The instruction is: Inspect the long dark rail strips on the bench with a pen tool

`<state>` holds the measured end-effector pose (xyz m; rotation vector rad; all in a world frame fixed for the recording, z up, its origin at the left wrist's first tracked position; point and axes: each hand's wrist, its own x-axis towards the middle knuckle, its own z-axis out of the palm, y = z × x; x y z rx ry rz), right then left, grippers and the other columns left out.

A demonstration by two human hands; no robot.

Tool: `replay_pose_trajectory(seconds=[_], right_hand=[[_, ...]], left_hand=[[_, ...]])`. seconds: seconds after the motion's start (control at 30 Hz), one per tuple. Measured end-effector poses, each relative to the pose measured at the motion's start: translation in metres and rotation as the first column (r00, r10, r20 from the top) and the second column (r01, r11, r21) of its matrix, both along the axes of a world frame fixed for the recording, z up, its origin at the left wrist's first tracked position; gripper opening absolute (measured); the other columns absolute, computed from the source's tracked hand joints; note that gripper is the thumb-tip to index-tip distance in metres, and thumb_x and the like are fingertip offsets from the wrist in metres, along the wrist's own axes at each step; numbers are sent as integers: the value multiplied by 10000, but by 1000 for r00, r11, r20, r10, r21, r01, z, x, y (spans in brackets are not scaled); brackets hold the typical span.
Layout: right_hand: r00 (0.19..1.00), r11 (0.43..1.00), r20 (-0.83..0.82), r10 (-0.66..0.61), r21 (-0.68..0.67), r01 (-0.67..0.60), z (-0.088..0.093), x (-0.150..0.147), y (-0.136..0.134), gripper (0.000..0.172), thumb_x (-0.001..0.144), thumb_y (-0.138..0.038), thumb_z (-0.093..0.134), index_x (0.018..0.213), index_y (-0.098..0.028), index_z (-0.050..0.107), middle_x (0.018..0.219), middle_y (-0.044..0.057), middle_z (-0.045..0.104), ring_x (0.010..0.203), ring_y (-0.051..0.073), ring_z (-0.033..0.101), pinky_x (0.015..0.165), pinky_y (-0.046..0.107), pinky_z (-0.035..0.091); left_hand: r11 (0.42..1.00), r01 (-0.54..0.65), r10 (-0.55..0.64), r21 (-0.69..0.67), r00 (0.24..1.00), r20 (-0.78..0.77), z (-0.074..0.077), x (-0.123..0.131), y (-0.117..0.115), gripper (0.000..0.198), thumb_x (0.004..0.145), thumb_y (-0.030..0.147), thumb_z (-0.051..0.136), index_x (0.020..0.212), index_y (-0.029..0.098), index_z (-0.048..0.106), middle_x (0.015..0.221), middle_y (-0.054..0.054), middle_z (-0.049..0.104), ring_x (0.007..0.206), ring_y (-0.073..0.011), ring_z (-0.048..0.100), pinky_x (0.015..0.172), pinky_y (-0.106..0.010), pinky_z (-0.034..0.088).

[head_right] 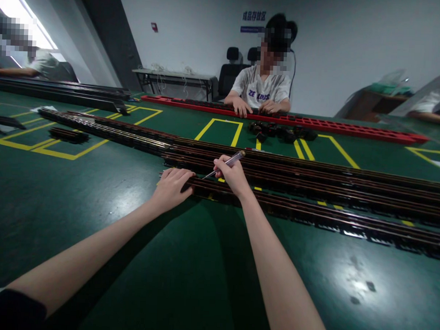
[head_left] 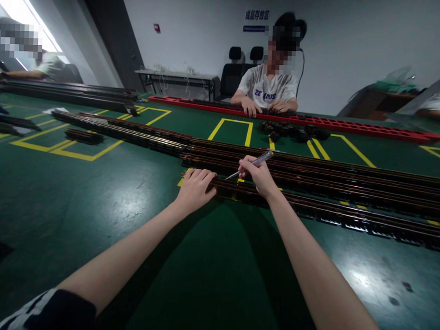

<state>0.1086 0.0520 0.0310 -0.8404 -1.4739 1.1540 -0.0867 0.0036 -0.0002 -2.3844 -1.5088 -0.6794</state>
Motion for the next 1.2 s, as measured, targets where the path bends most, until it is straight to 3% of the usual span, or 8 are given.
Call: replay_pose_trajectory(seconds=[0.4, 0.57, 0.77, 1.0, 1.2], right_hand=[[996, 998, -84, -17, -57, 12, 3, 0, 0, 168, 626, -245, 566, 482, -191, 498, 486, -22, 503, 446, 85, 448, 454, 231, 361], [995, 997, -76, -69, -50, 66, 3, 1, 1, 181, 615, -259, 522, 452, -197, 474, 432, -34, 430, 399, 76, 384, 415, 236, 292], [994, 997, -88, -66, -52, 61, 1, 2, 1, 180, 619, -260, 544, 462, -193, 489, 440, -31, 451, 403, 76, 400, 421, 231, 298], [992, 992, -3, -126, -25, 126, -4, 4, 2, 336, 746, -403, 599, 505, -187, 511, 449, -33, 436, 414, 70, 371, 415, 219, 288], [971, 974, 77, -226, -3, 227, 0, 0, -1, 486, 758, -598, 591, 501, -192, 515, 426, -35, 421, 411, 76, 389, 425, 223, 323]], left_hand=[[1000, -3, 3, -11, 1000, -22, 1, 1, -2, 284, 867, 212, 448, 1109, 164, 589, 1104, -90, 671, 1019, -262, 580, 920, -429, 393], [1000, -3, 3, -29, 1000, -10, 2, 2, -2, 274, 869, 223, 448, 1099, 176, 589, 1106, -84, 669, 1020, -256, 577, 922, -425, 385], [999, -7, 6, -38, 1000, -10, 2, 2, -2, 275, 861, 223, 465, 1101, 171, 590, 1100, -87, 668, 1027, -253, 579, 932, -421, 383], [999, -29, 28, -21, 999, -37, 2, 2, -2, 279, 861, 217, 452, 1095, 161, 593, 1099, -92, 673, 1021, -261, 583, 930, -424, 388], [999, -49, 49, -6, 997, -61, 2, 4, -4, 266, 864, 207, 433, 1070, 171, 598, 1094, -98, 675, 1026, -270, 576, 936, -439, 377]])
